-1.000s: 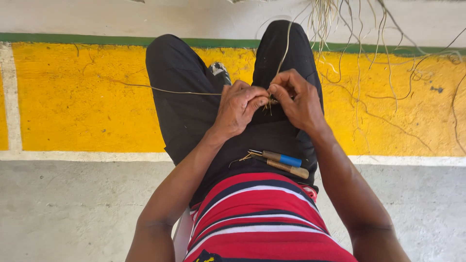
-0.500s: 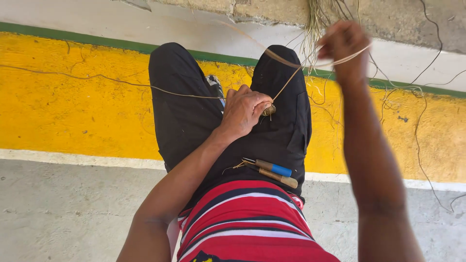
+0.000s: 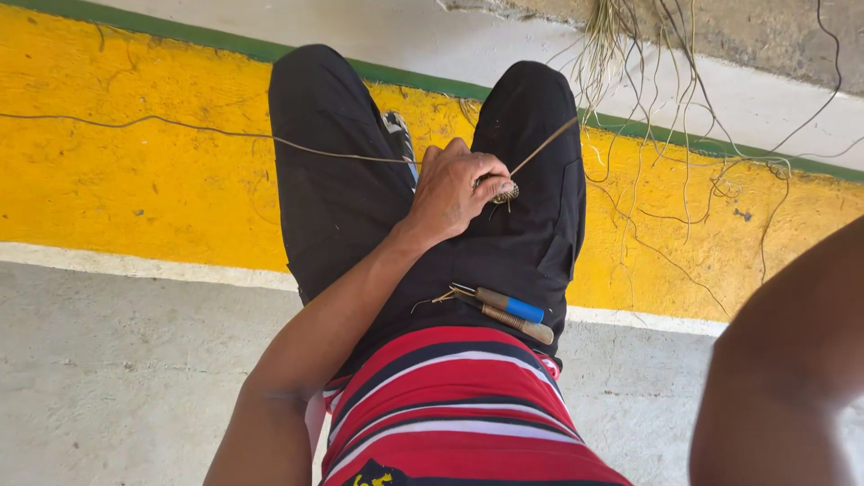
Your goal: Weaving natural fibers into a small circular pattern using hands and a weaving tool.
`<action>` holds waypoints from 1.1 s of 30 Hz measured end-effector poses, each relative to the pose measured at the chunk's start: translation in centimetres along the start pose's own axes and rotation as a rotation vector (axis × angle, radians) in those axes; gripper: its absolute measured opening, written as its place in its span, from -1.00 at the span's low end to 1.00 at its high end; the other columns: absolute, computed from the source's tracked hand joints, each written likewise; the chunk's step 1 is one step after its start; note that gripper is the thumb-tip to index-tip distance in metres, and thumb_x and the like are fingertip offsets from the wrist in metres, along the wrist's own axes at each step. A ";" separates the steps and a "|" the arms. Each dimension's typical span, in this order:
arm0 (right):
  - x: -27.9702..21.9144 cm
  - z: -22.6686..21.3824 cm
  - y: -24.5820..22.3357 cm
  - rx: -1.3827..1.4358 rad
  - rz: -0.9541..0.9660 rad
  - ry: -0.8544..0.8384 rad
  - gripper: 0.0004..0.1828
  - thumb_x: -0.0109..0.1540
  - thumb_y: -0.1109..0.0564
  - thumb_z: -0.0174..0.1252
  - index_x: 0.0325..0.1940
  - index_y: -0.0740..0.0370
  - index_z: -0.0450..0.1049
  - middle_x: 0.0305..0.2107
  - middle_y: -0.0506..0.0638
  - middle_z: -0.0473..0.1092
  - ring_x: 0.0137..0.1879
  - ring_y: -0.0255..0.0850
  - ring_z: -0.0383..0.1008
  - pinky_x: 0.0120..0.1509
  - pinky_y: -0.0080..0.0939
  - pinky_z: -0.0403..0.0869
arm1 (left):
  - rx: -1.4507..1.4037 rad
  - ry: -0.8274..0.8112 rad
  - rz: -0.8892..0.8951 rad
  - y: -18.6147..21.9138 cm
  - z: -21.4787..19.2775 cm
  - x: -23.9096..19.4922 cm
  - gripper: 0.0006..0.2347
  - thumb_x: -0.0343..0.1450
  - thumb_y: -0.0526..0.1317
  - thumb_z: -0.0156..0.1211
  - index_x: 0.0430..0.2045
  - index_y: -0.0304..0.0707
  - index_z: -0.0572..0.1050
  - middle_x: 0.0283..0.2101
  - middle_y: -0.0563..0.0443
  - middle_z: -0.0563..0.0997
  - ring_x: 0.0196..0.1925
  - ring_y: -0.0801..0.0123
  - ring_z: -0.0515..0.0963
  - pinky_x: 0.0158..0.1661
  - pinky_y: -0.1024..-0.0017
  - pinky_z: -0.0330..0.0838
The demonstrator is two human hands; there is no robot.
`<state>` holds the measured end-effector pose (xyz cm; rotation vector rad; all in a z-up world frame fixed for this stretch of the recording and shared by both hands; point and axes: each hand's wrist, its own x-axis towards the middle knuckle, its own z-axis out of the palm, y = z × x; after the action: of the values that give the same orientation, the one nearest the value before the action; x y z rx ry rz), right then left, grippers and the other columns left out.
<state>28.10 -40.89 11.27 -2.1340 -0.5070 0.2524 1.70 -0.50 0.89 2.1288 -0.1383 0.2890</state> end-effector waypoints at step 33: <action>-13.1 28.0 -13.0 0.169 -0.150 0.153 -0.82 0.32 0.40 0.28 -0.07 0.28 0.44 -0.11 0.04 0.52 0.14 -0.23 0.53 0.32 -0.21 0.48 | 0.003 -0.036 0.027 -1.0 -0.3 -0.6 -0.81 0.39 -0.09 0.33 -0.15 0.05 0.60 -0.19 0.28 0.69 -0.19 0.39 0.47 -0.09 0.29 0.18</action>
<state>2.90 -19.53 5.71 -1.9234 -0.5337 0.0456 1.32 0.31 0.06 2.1373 -0.1873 0.2668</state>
